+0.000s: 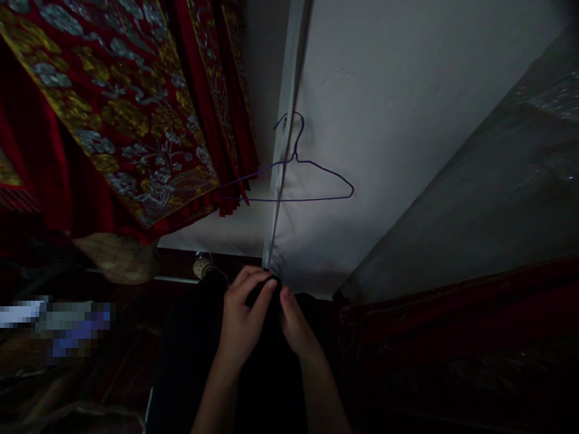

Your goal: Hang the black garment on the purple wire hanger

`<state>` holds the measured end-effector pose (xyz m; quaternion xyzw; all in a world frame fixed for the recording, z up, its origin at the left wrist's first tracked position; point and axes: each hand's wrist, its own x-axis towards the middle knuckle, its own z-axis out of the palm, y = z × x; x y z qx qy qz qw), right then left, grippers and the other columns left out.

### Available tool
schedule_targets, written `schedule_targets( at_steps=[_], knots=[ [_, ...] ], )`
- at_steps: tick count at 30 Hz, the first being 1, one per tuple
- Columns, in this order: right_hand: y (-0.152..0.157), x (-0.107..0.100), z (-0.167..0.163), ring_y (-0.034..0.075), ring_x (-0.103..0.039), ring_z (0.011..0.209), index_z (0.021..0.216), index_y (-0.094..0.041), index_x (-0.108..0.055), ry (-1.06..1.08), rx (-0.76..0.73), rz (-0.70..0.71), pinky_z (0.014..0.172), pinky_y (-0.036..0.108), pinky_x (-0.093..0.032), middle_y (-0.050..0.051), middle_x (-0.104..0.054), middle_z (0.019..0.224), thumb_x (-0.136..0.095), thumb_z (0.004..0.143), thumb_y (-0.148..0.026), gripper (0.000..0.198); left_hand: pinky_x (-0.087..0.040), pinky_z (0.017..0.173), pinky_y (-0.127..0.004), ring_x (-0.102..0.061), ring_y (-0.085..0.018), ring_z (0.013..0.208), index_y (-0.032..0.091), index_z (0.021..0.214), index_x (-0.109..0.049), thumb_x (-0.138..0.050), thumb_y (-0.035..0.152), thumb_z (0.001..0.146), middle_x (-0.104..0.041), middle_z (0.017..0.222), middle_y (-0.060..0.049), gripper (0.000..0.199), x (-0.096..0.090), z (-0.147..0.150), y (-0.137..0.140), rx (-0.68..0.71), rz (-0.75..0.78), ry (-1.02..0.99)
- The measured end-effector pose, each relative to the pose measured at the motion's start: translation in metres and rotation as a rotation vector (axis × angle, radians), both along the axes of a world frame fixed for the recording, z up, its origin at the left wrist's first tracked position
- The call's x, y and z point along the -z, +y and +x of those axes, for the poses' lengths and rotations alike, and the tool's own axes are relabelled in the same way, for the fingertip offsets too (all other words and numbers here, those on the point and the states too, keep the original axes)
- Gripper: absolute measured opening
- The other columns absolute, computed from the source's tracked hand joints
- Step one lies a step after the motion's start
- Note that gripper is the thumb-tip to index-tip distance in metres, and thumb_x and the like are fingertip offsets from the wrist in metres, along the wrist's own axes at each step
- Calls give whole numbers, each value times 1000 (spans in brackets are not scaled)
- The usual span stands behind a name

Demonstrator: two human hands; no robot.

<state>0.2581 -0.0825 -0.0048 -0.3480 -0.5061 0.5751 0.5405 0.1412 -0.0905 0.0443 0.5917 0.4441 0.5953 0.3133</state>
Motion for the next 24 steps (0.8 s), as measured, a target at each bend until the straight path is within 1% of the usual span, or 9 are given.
schedule_targets(
  at_steps=[4,6,8,10,13,16,18,21,24],
  knots=[
    [0,-35,-1,19,-64,79,94,-22,-71,-127,-293,1,76,31,-52,0,-68,83,-75,79,-37,22,-53,84,-32,-64,-22,93,24,85,-77,-69,35,90,-66,92,-5,14,-2,-23,9,-132,74,-24],
    [9,-53,-1,13,-54,60,76,-20,-67,-239,-358,-30,57,24,-44,-3,-60,67,-68,75,-24,5,-52,92,-33,-64,-24,104,25,95,-78,-66,41,92,-69,104,-6,20,1,-38,14,-46,37,-71],
    [25,-68,0,10,-44,51,63,-19,-60,-275,-356,-24,48,21,-33,-4,-53,58,-59,71,-21,8,-52,97,-35,-64,-27,113,28,111,-77,-64,47,92,-71,114,-7,29,6,-50,16,103,-75,-99],
    [45,-80,5,10,-42,49,59,-19,-58,-245,-297,17,46,21,-31,-4,-51,54,-54,67,-23,10,-55,92,-35,-67,-28,108,29,115,-76,-68,51,88,-74,111,-7,36,14,-58,17,241,-239,-62],
    [80,-93,16,10,-41,47,52,-19,-54,-192,-74,108,45,22,-30,-4,-48,50,-55,62,-26,12,-57,71,-32,-70,-28,85,21,94,-79,-72,53,84,-76,88,-4,34,24,-71,21,371,-453,115],
    [113,-98,26,10,-42,51,55,-19,-56,-88,271,272,48,22,-32,-4,-49,54,-55,61,-23,7,-54,66,-29,-69,-25,77,19,90,-80,-71,51,85,-77,84,-3,33,28,-89,29,395,-466,278],
    [133,-97,29,12,-50,60,64,-19,-62,-21,401,379,58,22,-41,-3,-57,61,-54,64,-20,8,-54,68,-29,-69,-25,79,20,91,-81,-74,47,83,-77,86,-3,29,27,-102,34,376,-423,310],
    [159,-88,28,15,-60,77,84,-18,-71,-32,386,375,76,26,-48,1,-67,78,-58,71,-24,19,-52,62,-27,-66,-22,71,19,86,-79,-79,46,78,-74,78,-3,28,20,-117,34,293,-442,155],
    [184,-76,29,17,-62,85,108,-17,-70,-95,386,283,81,29,-49,4,-71,98,-67,70,-34,41,-50,59,-26,-64,-19,67,17,88,-77,-82,48,74,-72,77,-4,34,10,-126,28,265,-470,-87]
  ],
)
